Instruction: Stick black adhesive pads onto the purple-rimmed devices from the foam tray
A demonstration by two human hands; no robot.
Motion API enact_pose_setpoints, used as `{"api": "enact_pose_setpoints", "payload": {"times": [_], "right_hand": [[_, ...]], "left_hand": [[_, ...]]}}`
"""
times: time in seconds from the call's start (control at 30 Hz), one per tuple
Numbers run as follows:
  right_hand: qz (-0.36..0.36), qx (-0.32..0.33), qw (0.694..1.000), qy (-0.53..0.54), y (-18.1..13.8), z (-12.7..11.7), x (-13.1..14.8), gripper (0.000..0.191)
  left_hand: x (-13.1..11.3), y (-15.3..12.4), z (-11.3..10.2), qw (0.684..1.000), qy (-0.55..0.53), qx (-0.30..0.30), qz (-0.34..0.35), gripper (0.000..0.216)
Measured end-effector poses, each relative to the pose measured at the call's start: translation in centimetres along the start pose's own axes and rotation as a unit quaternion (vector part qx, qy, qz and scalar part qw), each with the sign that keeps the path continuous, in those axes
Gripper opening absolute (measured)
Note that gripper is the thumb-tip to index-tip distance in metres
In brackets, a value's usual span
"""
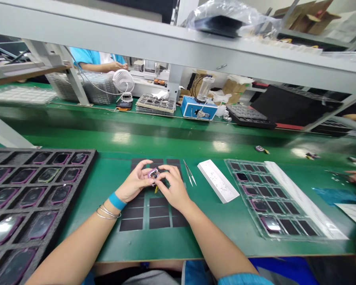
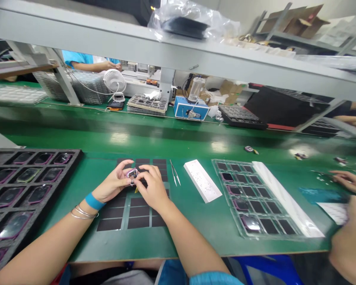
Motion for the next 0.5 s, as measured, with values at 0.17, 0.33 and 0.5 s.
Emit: {"api": "enact_pose_setpoints", "payload": {"times": [0.17, 0.33, 0.5], "right_hand": [[-0.021, 0.029, 0.998, -0.050, 0.7, 0.1, 0.5, 0.004], [0.153, 0.014, 0.977, -0.151, 1.0, -7.0, -8.1, 0.013], [0.381, 0.024, 0.900, -0.209, -1.6, -11.3, -16.3, 0.012]], "left_hand": [[0.5, 0.1, -0.9, 0.999, 0.001, -0.045, -0.017, 0.057], [0.2, 0.1, -1.3, 0.997, -0.014, -0.069, -0.017, 0.055], [0.6, 0.0, -1.0, 0.997, -0.037, -0.053, -0.030, 0.053]]}}
Point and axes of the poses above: each hand's wrist, its own y-axis towards the middle knuckle, its own z-axis out of the palm, x = y × z, the point moved 9 cm from there along y, towards the middle knuckle, and after that the axes turned 15 degrees about -y, right-handed, at the moved point
